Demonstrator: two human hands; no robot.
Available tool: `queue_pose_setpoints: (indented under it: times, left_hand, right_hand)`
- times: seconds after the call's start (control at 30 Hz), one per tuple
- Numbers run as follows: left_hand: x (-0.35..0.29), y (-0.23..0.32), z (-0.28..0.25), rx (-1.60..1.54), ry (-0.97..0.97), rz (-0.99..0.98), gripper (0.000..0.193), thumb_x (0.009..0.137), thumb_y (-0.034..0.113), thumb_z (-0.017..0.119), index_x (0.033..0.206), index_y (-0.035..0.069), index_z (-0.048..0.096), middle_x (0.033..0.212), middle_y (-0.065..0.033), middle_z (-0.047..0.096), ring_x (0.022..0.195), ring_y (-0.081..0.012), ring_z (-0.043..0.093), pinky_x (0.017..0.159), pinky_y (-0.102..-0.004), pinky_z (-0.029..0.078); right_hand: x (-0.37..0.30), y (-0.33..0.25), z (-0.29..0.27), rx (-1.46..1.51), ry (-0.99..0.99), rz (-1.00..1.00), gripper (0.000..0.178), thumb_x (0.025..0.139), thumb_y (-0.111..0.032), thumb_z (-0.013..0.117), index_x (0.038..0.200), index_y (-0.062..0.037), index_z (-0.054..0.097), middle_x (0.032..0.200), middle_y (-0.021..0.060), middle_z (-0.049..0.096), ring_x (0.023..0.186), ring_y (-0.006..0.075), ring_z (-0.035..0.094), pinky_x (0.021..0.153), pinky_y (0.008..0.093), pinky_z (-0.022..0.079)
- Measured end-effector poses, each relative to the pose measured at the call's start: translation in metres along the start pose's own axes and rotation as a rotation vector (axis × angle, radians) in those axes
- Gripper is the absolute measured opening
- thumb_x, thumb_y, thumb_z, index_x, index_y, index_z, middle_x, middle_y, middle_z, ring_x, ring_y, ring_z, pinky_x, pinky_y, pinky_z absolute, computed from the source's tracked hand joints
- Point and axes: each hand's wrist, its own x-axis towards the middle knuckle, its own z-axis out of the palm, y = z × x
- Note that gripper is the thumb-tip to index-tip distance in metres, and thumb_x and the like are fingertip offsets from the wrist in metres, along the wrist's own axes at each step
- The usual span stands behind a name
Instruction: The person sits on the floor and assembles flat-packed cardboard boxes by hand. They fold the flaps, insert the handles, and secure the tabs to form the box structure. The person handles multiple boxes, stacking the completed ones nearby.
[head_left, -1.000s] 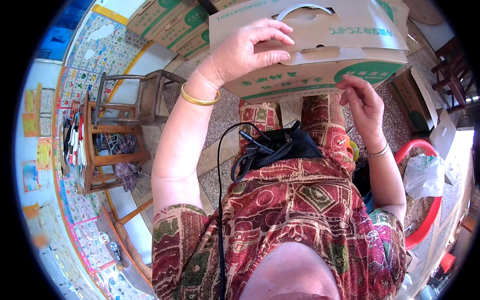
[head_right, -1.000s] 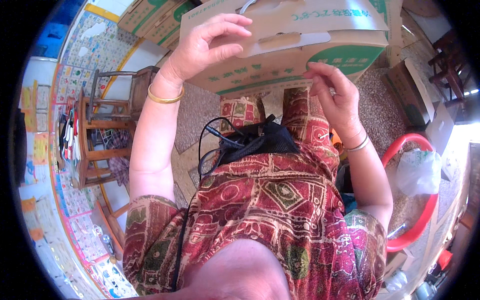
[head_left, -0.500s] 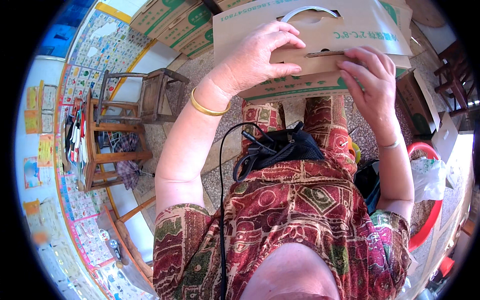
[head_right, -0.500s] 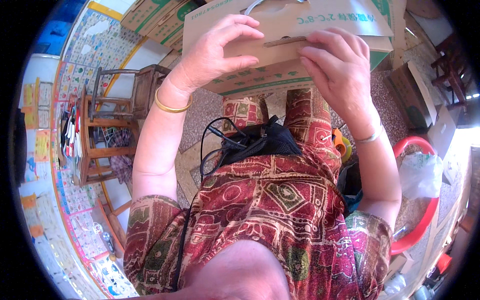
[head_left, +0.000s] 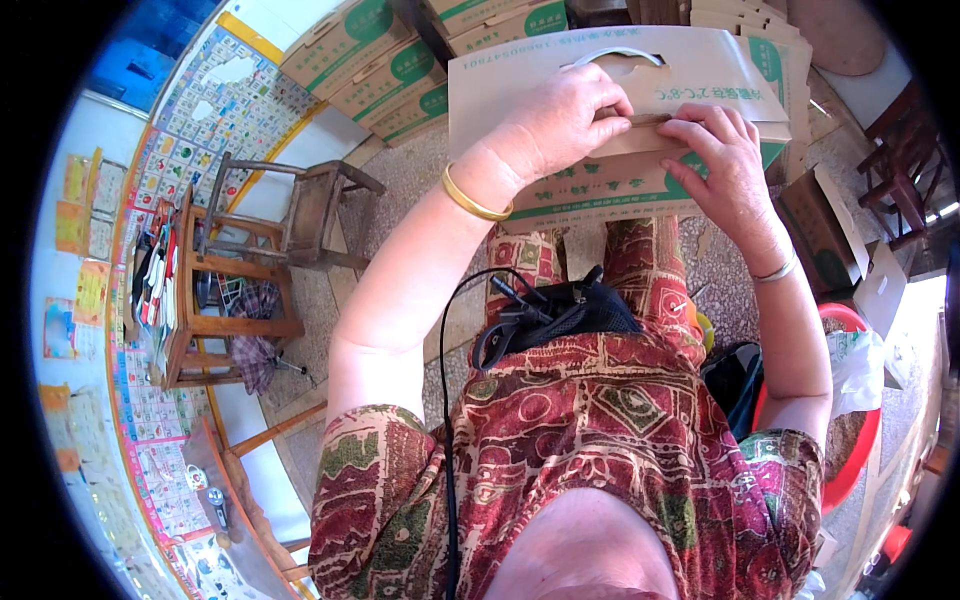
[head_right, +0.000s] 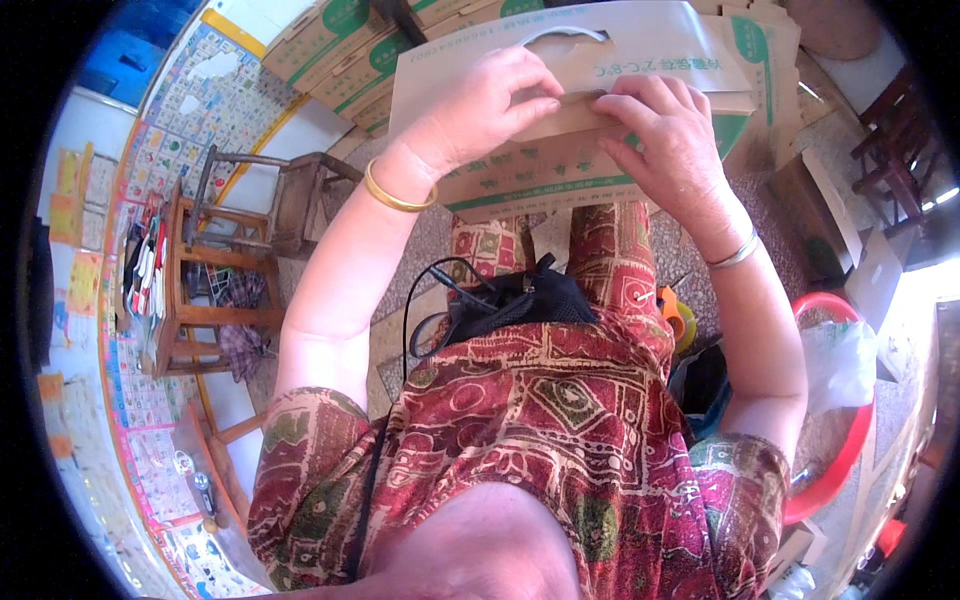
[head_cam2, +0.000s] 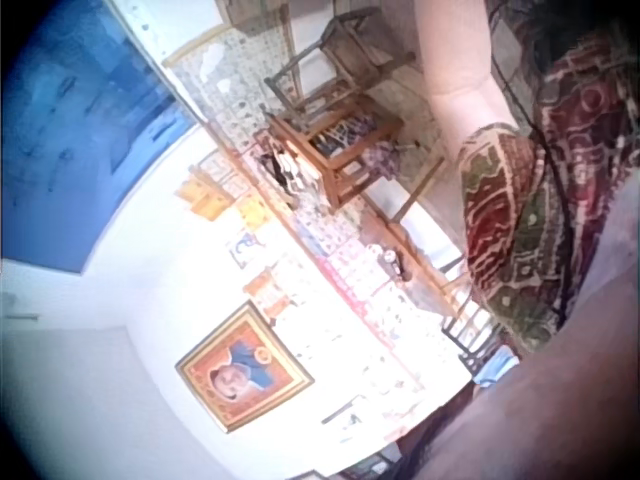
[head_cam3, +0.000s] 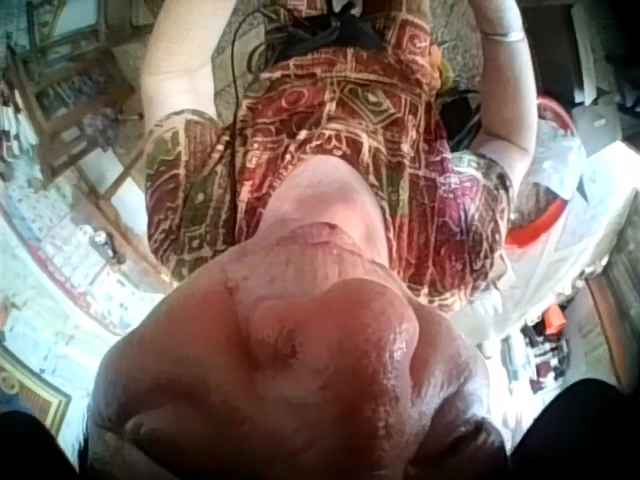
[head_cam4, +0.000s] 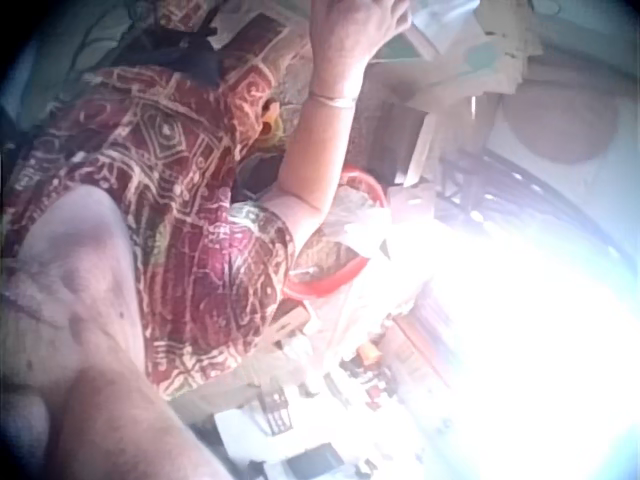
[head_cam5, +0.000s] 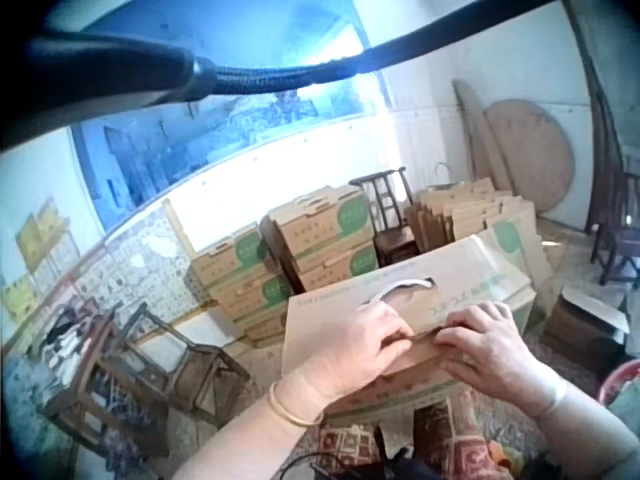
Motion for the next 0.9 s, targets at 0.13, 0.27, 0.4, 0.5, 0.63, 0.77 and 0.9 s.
queue_pose_setpoints:
  times: [0.13,0.27,0.4,0.5,0.63,0.77,0.9]
  left_hand:
    - [-0.003,-0.005,0.006,-0.066,0.048,0.002,0.016,0.090,0.017,0.068,0.095,0.002,0.064,0.096,-0.0112,0.061,0.095,-0.0280,0.059,0.085,-0.0357,0.049]
    - [-0.003,-0.007,0.005,-0.147,0.025,-0.047,0.017,0.091,0.018,0.067,0.096,0.002,0.064,0.096,-0.0107,0.059,0.093,-0.0265,0.058,0.084,-0.0341,0.048]
    - [-0.001,-0.008,0.000,-0.155,0.006,-0.068,0.017,0.092,0.018,0.067,0.098,0.003,0.064,0.096,-0.0097,0.059,0.093,-0.0247,0.058,0.085,-0.0328,0.048]
    - [0.000,-0.006,-0.001,-0.179,-0.007,-0.079,0.016,0.092,0.018,0.067,0.098,0.003,0.065,0.097,-0.0093,0.059,0.094,-0.0237,0.059,0.085,-0.0325,0.048]
    - [-0.001,-0.003,-0.003,-0.143,-0.013,-0.076,0.016,0.092,0.018,0.067,0.098,0.003,0.066,0.099,-0.0091,0.060,0.094,-0.0235,0.060,0.085,-0.0326,0.049]
    - [-0.003,0.001,-0.006,-0.133,-0.020,-0.071,0.016,0.092,0.017,0.067,0.099,0.003,0.066,0.099,-0.0089,0.061,0.093,-0.0240,0.061,0.084,-0.0325,0.050]
    - [-0.005,-0.004,-0.004,-0.113,-0.001,-0.028,0.016,0.092,0.017,0.067,0.099,0.002,0.067,0.098,-0.0085,0.062,0.093,-0.0236,0.061,0.084,-0.0320,0.050]
  right_hand:
    - [0.003,0.011,0.000,0.027,-0.036,-0.015,0.028,0.077,-0.017,0.075,0.104,-0.0126,0.069,0.108,0.0022,0.063,0.108,0.0267,0.057,0.094,0.0412,0.043]
    - [0.014,0.031,-0.011,0.293,-0.105,-0.073,0.021,0.078,-0.014,0.074,0.098,-0.0068,0.070,0.109,0.0051,0.065,0.102,0.0296,0.061,0.092,0.0399,0.048]
    - [0.012,0.035,-0.022,0.533,-0.150,0.129,0.023,0.080,-0.008,0.073,0.102,-0.0044,0.069,0.112,0.0093,0.065,0.104,0.0294,0.062,0.093,0.0391,0.050]
    - [0.009,0.046,-0.022,0.268,-0.096,-0.068,0.025,0.079,-0.009,0.074,0.103,-0.0049,0.069,0.112,0.0083,0.065,0.105,0.0289,0.061,0.093,0.0393,0.050]
    - [0.008,0.048,-0.018,0.190,-0.060,-0.104,0.025,0.079,-0.011,0.075,0.102,-0.0057,0.069,0.111,0.0063,0.066,0.105,0.0277,0.061,0.091,0.0394,0.049]
    - [0.008,0.047,-0.018,0.180,-0.043,-0.103,0.021,0.080,-0.015,0.075,0.099,-0.0062,0.070,0.107,0.0050,0.067,0.102,0.0270,0.062,0.090,0.0396,0.049]
    - [0.009,0.046,-0.016,0.177,-0.015,-0.110,0.019,0.081,-0.016,0.074,0.097,-0.0058,0.071,0.104,0.0050,0.068,0.100,0.0270,0.063,0.089,0.0392,0.049]
